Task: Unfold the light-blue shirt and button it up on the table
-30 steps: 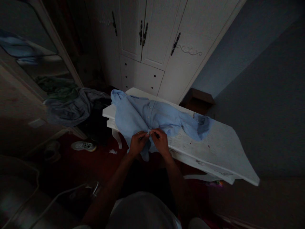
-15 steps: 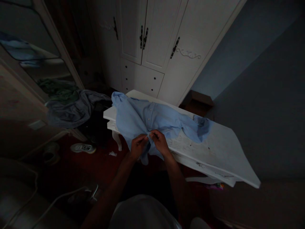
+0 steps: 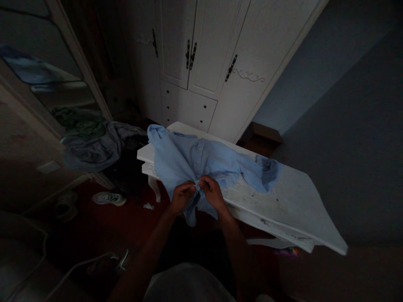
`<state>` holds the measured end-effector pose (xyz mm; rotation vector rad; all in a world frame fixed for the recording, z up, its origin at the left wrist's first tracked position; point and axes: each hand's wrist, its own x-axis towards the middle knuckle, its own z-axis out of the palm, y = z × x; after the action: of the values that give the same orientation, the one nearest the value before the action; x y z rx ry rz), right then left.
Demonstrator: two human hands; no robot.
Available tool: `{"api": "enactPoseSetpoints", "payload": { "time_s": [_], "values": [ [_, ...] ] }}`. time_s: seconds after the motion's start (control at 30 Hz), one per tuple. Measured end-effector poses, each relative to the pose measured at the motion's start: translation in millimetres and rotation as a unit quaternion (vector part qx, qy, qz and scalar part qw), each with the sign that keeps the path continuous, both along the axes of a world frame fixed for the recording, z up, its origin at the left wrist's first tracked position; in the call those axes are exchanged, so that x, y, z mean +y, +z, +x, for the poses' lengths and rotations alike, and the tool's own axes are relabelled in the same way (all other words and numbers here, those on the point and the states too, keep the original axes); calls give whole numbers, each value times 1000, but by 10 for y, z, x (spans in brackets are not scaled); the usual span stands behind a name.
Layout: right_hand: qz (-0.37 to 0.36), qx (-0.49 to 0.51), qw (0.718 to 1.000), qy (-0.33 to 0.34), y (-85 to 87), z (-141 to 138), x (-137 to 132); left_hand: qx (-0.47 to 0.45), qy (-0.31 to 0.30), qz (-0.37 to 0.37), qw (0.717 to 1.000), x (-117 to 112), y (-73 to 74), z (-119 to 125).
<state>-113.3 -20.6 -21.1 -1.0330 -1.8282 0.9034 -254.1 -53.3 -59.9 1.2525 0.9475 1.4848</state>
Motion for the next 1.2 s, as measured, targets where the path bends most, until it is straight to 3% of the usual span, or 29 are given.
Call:
{"api": "enactPoseSetpoints", "payload": {
  "time_s": [0.2,0.37,0.57,0.7,0.8,0.93,1.03,1.1,1.2],
  "values": [
    [109,-61,992,0,82,15,-55,74,11,-3,997,1,145,-61],
    [104,-85,990,47,178,82,-114,197,14,55,979,-29,362,-159],
    [135,-114,980,86,209,234,-51,306,2,103,946,-53,485,-257],
    [139,-107,984,25,271,450,-9,252,98,60,961,-9,560,-478],
    [91,-36,994,-51,295,569,-1,183,148,17,972,10,574,-631],
    [-38,102,988,-112,262,582,2,183,106,-35,977,-32,466,-629],
    [-128,160,975,-84,240,528,-36,251,153,-29,955,-90,341,-501],
    [-185,177,965,-56,243,477,-92,304,196,21,932,-107,282,-397],
    [-269,214,939,-24,254,391,-190,398,207,108,887,-52,251,-256]
  ]
}}
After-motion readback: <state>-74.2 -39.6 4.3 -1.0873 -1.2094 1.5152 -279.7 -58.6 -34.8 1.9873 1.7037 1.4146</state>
